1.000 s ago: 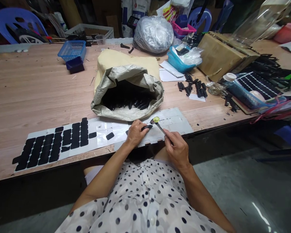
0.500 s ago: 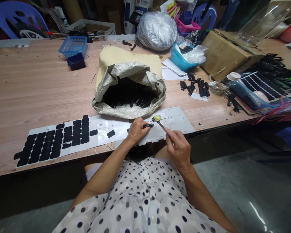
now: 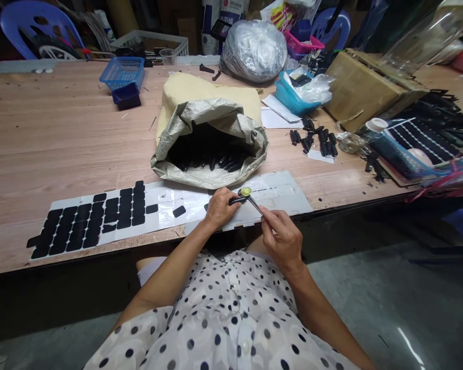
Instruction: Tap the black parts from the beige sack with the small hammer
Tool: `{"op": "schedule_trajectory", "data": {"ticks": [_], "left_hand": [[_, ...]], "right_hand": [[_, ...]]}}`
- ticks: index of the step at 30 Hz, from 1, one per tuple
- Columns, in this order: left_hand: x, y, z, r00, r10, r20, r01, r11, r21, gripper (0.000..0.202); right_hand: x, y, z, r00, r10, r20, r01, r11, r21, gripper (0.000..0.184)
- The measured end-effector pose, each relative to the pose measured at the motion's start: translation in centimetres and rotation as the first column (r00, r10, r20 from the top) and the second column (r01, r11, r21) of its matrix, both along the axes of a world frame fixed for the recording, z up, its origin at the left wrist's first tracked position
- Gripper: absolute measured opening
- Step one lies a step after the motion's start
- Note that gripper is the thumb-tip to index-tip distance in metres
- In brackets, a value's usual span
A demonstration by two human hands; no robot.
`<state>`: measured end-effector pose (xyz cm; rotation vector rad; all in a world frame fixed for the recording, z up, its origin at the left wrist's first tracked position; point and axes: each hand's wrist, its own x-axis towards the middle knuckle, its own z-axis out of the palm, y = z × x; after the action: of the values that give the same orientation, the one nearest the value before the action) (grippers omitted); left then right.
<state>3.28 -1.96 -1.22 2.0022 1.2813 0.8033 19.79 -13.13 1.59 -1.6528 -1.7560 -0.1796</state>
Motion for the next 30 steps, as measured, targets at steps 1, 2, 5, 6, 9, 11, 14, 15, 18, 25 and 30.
{"op": "schedule_trajectory", "data": {"ticks": [1,2,5,6,9,11,14,15,18,25,30], "left_hand": [[0.0,0.0,-0.1,1.000,0.008,0.004,-0.008,1.000,0.001,0.022],[0.0,0.0,-0.1,1.000,0.017,0.011,-0.017,1.000,0.000,0.031],[0.1,-0.1,-0.3,0.998,0.042,0.048,-0.041,0.999,-0.010,0.055],[0.1,-0.1,-0.4,0.997,0.047,0.058,-0.046,0.999,-0.014,0.060],[0.1,-0.2,-0.5,0.996,0.057,0.068,-0.055,0.998,-0.024,0.067],[0.1,-0.2,-0.5,0.996,0.055,0.063,-0.054,0.998,-0.024,0.066],[0.0,-0.1,-0.3,0.999,0.026,0.042,-0.026,1.000,-0.014,0.053],[-0.1,-0.1,-0.2,0.999,0.013,0.032,-0.013,1.000,-0.008,0.046],[-0.2,0.1,0.0,1.000,-0.024,0.002,0.024,1.000,0.012,0.022],[-0.6,0.2,0.0,0.999,-0.054,-0.009,0.053,0.999,-0.001,0.019],[-0.8,0.4,-0.3,0.998,-0.053,-0.039,0.053,0.999,-0.005,0.024]], "right_hand": [[-0.1,0.0,-0.1,1.000,0.006,0.015,-0.006,1.000,-0.001,0.031],[-0.2,0.0,-0.3,1.000,0.015,0.028,-0.014,1.000,-0.005,0.031],[-0.1,0.1,-0.7,0.998,0.039,0.040,-0.039,0.999,-0.023,0.031],[-0.1,0.1,-0.7,0.999,0.037,0.034,-0.037,0.999,-0.026,0.031],[0.0,0.2,-0.4,1.000,0.015,-0.007,-0.015,1.000,-0.026,0.032],[0.1,0.2,0.0,0.999,0.013,-0.053,-0.014,1.000,-0.011,0.032],[0.6,0.4,0.1,0.994,-0.010,-0.108,0.014,0.999,0.036,0.032],[0.9,0.6,-0.1,0.993,-0.039,-0.113,0.044,0.998,0.045,0.032],[2.3,1.3,-1.1,0.979,-0.183,-0.086,0.185,0.983,0.011,0.031],[6.0,4.3,-3.6,0.899,-0.436,0.036,0.437,0.891,-0.125,0.034],[6.6,6.6,-3.9,0.885,-0.460,0.072,0.465,0.862,-0.200,0.034]]}}
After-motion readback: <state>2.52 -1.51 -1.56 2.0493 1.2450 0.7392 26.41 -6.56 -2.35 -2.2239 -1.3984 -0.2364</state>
